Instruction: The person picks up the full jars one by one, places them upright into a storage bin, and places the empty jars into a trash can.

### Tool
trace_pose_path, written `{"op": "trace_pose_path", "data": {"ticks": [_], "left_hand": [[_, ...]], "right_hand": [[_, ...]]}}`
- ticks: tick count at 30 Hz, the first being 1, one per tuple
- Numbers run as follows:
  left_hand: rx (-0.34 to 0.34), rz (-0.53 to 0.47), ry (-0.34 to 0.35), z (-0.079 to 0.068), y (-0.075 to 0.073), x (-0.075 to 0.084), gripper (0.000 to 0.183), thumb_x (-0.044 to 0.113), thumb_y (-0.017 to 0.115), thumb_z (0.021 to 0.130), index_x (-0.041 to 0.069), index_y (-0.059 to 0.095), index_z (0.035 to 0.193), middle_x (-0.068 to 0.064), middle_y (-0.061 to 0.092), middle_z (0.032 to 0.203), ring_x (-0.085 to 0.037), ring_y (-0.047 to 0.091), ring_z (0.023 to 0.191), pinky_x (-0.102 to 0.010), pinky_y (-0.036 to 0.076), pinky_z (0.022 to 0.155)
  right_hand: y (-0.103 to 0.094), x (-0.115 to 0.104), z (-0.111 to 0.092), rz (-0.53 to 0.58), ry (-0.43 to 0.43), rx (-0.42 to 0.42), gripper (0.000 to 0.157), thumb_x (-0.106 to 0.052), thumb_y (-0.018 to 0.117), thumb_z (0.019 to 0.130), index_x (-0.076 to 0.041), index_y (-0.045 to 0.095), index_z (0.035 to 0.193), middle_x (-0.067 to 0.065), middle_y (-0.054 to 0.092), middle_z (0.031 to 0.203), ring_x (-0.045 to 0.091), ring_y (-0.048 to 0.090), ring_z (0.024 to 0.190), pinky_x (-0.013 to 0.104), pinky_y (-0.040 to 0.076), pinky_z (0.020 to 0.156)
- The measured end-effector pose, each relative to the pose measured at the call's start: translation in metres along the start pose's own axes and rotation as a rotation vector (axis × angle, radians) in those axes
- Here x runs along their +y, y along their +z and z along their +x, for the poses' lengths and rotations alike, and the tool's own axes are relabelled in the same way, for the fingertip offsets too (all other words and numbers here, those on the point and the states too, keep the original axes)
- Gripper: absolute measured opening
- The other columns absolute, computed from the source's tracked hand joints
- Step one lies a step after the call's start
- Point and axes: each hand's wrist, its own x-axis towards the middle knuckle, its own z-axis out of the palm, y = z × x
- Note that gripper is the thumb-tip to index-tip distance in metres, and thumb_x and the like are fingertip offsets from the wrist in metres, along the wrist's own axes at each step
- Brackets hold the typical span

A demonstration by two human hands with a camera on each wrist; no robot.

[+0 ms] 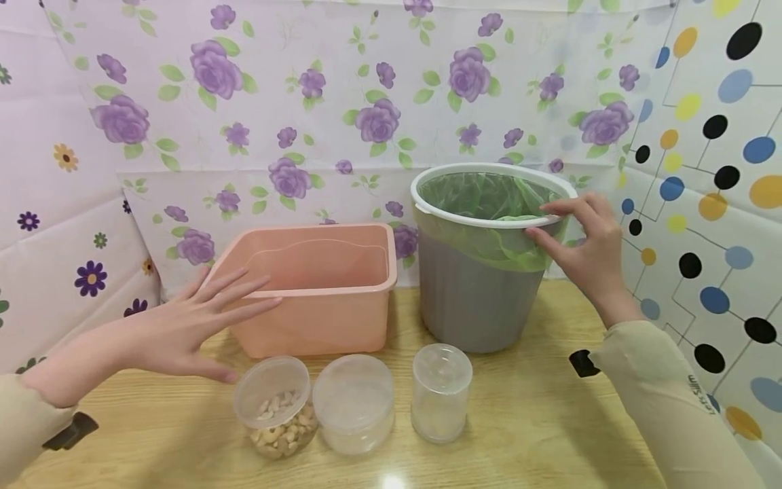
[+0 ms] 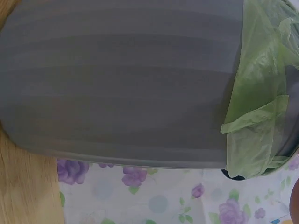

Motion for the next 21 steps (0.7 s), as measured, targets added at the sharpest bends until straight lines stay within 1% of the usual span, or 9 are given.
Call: {"op": "trace_pose_path", "data": {"ticks": [2,4,6,8,11,14,17,19,21], "left_hand": [[-0.008,-0.01,0.008,0.007,-0.001,0.006,0.092,0.068,0.063,0.083,0.033,0.021,0.158,-0.003,0.008,0.168,-0.033,-0.006,0.156,-0.065,-0.013,0.119],[-0.006,-0.006,0.036,0.016,-0.002,0.013,0.092,0.069,0.062,0.083,0.034,0.022,0.158,-0.002,0.009,0.168,-0.037,-0.002,0.155,-0.069,-0.009,0.118],[-0.003,-0.001,0.069,0.025,-0.003,0.021,0.094,0.07,0.063,0.082,0.034,0.022,0.158,-0.001,0.009,0.169,-0.038,0.0,0.155,-0.073,-0.005,0.116],[0.002,0.013,0.109,0.035,-0.004,0.029,0.095,0.07,0.064,0.081,0.033,0.022,0.158,-0.001,0.008,0.169,-0.037,0.0,0.155,-0.076,0.0,0.114],[-0.001,0.009,0.162,0.048,-0.007,0.04,0.096,0.069,0.064,0.081,0.032,0.021,0.158,-0.001,0.008,0.169,-0.036,0.0,0.155,-0.078,0.003,0.112],[-0.029,-0.004,0.192,0.062,-0.01,0.049,0.096,0.07,0.062,0.081,0.033,0.019,0.159,-0.001,0.006,0.169,-0.035,-0.003,0.156,-0.077,0.001,0.113],[-0.058,-0.007,0.198,0.074,-0.012,0.056,0.097,0.073,0.06,0.082,0.035,0.016,0.159,0.001,0.004,0.169,-0.034,-0.006,0.156,-0.074,-0.003,0.116],[-0.077,-0.003,0.205,0.081,-0.013,0.06,0.097,0.073,0.059,0.082,0.035,0.014,0.159,0.001,0.002,0.169,-0.033,-0.006,0.156,-0.072,-0.004,0.117],[-0.096,-0.005,0.213,0.088,-0.014,0.064,0.098,0.073,0.059,0.082,0.035,0.013,0.159,0.0,0.001,0.169,-0.033,-0.006,0.156,-0.069,-0.001,0.119]], "right_hand": [[0.002,0.0,0.0,0.03,0.019,0.008,0.032,-0.01,0.088,0.071,-0.001,0.076,0.1,-0.016,0.055,0.092,-0.007,0.045,0.095,0.016,0.029,0.082],[0.003,0.0,-0.001,0.082,0.048,0.011,0.028,-0.006,0.086,0.073,0.001,0.076,0.098,-0.009,0.054,0.088,-0.004,0.045,0.092,0.017,0.029,0.081],[0.004,-0.001,-0.001,0.148,0.089,0.005,0.024,-0.001,0.083,0.075,0.004,0.076,0.097,-0.005,0.054,0.087,-0.001,0.045,0.091,0.017,0.029,0.08],[0.004,-0.004,-0.002,0.215,0.129,-0.004,0.021,0.004,0.08,0.077,0.006,0.075,0.098,-0.005,0.055,0.088,0.002,0.046,0.09,0.017,0.03,0.078],[0.005,-0.01,0.0,0.292,0.167,-0.018,0.02,0.008,0.076,0.08,0.009,0.074,0.099,-0.007,0.055,0.09,0.005,0.047,0.092,0.017,0.033,0.081],[0.005,-0.017,0.001,0.336,0.177,-0.025,0.019,0.01,0.074,0.08,0.011,0.073,0.098,-0.006,0.054,0.09,0.008,0.047,0.093,0.017,0.034,0.082],[0.004,-0.019,0.002,0.369,0.185,-0.02,0.018,0.012,0.073,0.08,0.013,0.072,0.098,-0.002,0.053,0.087,0.011,0.045,0.09,0.017,0.032,0.078],[0.003,-0.018,0.002,0.379,0.202,-0.022,0.018,0.013,0.072,0.079,0.013,0.071,0.098,-0.001,0.052,0.086,0.011,0.044,0.089,0.017,0.031,0.075],[0.002,-0.015,0.003,0.372,0.225,-0.038,0.018,0.013,0.071,0.08,0.013,0.071,0.098,-0.001,0.051,0.086,0.01,0.044,0.089,0.017,0.031,0.075]]}}
